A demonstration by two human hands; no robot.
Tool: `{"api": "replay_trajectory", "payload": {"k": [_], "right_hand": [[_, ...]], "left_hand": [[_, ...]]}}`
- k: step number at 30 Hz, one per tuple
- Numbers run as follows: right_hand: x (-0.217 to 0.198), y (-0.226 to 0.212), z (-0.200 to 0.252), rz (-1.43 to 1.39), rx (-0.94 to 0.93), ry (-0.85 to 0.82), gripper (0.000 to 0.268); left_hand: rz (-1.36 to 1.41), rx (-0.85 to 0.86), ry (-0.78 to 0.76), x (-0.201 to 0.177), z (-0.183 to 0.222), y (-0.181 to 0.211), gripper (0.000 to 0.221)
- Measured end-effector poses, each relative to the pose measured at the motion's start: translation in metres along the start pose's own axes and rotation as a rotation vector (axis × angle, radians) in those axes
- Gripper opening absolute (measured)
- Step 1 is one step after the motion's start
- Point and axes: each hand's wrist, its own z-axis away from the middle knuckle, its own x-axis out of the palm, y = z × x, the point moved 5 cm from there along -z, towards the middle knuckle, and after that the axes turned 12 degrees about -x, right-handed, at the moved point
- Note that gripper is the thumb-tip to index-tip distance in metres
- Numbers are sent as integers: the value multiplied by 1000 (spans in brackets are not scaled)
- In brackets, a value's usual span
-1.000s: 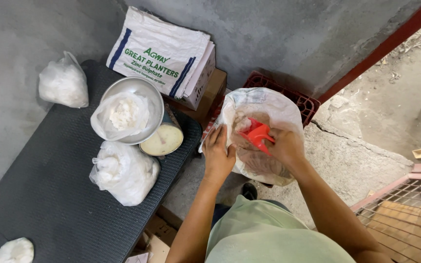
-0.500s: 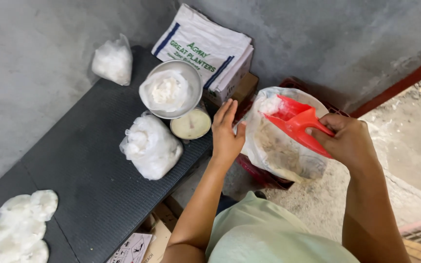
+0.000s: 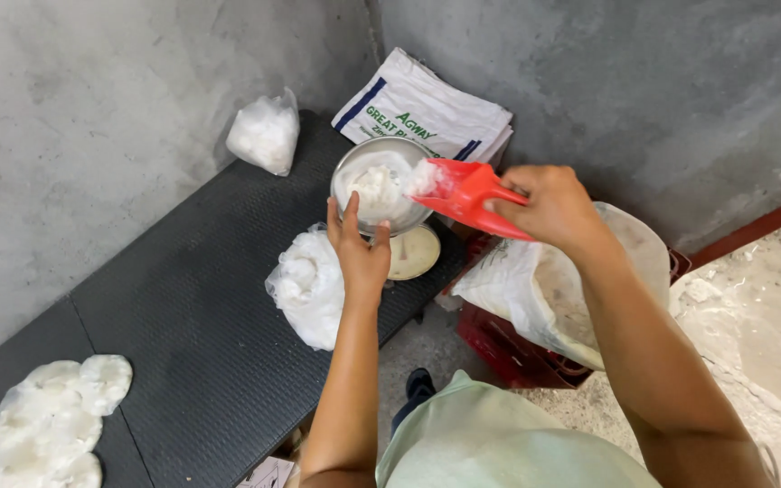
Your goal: The person is weighing a white fertilizer substance and portioning it into small plastic bags.
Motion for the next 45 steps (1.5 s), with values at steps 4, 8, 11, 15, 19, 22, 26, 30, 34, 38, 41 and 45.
{"api": "replay_trajectory", "payload": {"k": [4, 8, 11, 15, 19, 22, 26, 30, 34, 38, 41, 45], "right_hand": [[43, -24, -54, 99, -34, -91, 27], [88, -59, -97, 398, -153, -231, 28], [120, -62, -113, 476, -182, -310, 26], [138, -54, -112, 734, -194, -432, 12], [97, -77, -101, 565, -53, -350, 23], [80, -63, -78, 478, 26, -267, 25], [60, -45, -42, 234, 61, -52, 30], [40, -18, 5, -10, 194, 117, 24], [6, 10, 61, -110, 240, 189, 22], [-37, 25, 119, -248, 370, 288, 17], [-61, 49, 166, -241, 452, 319, 17], [-70, 89, 230, -241, 429, 353, 19]], "left_hand": [[30, -67, -65, 4, -30, -43, 63], [-11, -130, -178, 14, -46, -72, 62], [91, -154, -244, 18, -52, -77, 61], [274, -171, -285, 9, -53, -68, 60], [237, -169, -293, 7, -53, -70, 60], [212, -165, -270, 1, -43, -58, 61], [219, -82, -194, -11, -29, -24, 63], [204, -29, -86, -18, -3, 24, 61], [157, 39, -43, 8, 37, 66, 59], [121, 120, -154, 56, 90, 90, 59], [132, 151, -246, 92, 123, 99, 60], [75, 156, -283, 119, 159, 97, 59]]}}
